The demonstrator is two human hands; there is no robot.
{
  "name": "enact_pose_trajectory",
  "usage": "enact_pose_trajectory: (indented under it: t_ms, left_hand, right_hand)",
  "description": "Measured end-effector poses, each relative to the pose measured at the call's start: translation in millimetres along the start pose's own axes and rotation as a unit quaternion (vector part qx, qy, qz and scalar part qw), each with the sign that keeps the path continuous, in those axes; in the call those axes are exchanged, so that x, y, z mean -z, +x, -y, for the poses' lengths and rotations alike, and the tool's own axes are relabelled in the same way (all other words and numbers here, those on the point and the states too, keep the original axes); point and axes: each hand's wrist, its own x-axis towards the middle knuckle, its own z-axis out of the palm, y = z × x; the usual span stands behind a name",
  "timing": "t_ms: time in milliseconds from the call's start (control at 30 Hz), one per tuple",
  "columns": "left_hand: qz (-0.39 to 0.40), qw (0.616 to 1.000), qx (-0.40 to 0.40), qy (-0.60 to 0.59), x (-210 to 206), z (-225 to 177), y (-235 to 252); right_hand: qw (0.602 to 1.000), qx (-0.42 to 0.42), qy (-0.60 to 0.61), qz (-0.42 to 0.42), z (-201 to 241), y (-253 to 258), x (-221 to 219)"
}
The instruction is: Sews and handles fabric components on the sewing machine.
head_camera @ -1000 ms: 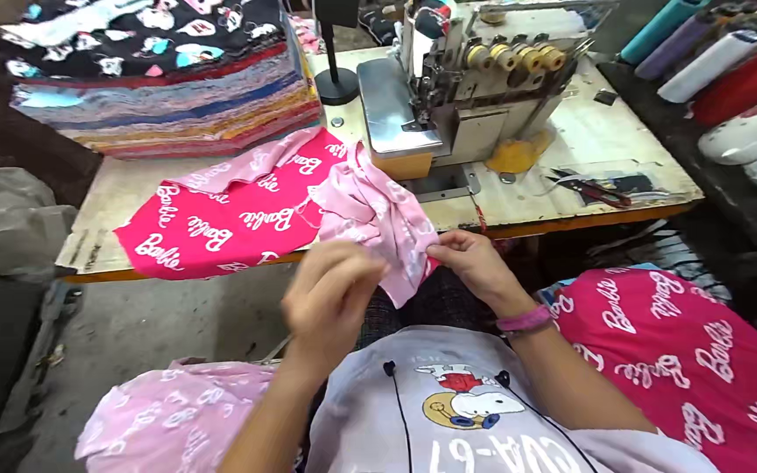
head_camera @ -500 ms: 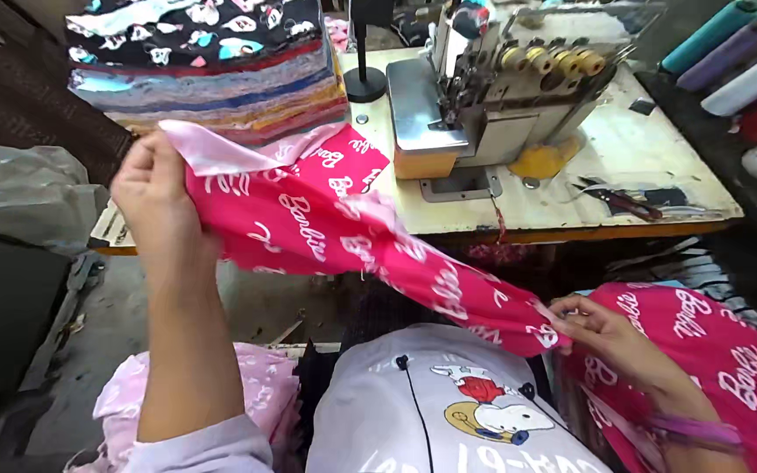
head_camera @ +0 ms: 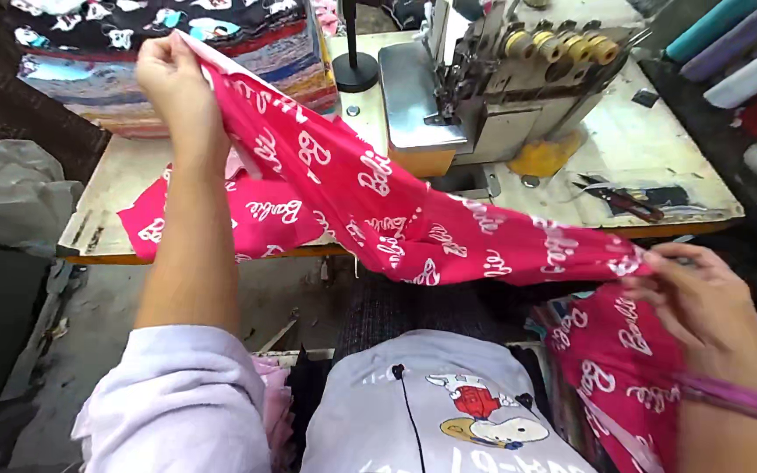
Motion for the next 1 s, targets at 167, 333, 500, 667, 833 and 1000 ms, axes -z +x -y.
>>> enact_pose_trajectory:
  t_ms: [167,333,500,667,833,1000]
  left_hand:
    - [0.200,0.970,-0.056,0.129,-61,-2,-65]
    - [0.309,0.915,-0.129,0.223,-80,24,-178]
    - [0.285,0.911,-0.171,0.244,-79,50,-193]
    - [0.280,0.917,-0.159,0.234,-77,53,-190]
    - [0.269,0.924,-0.152,0.227,-79,53,-191]
    - [0.294,0.918,-0.165,0.208,-75,56,-186]
  right_hand:
    - [0.979,0.194,-0.039,0.040,5,15,-106]
    - [0.831,0.389,-0.351,0.184,-31,3,-192]
    - [0.795,0.420,-0.411,0.148,-48,15,-184]
    - [0.781,0.434,-0.432,0.126,-50,17,-176]
    - [0.756,0.430,-0.463,0.170,-40,5,-190]
    - [0.734,0.443,-0.474,0.200,-39,10,-188]
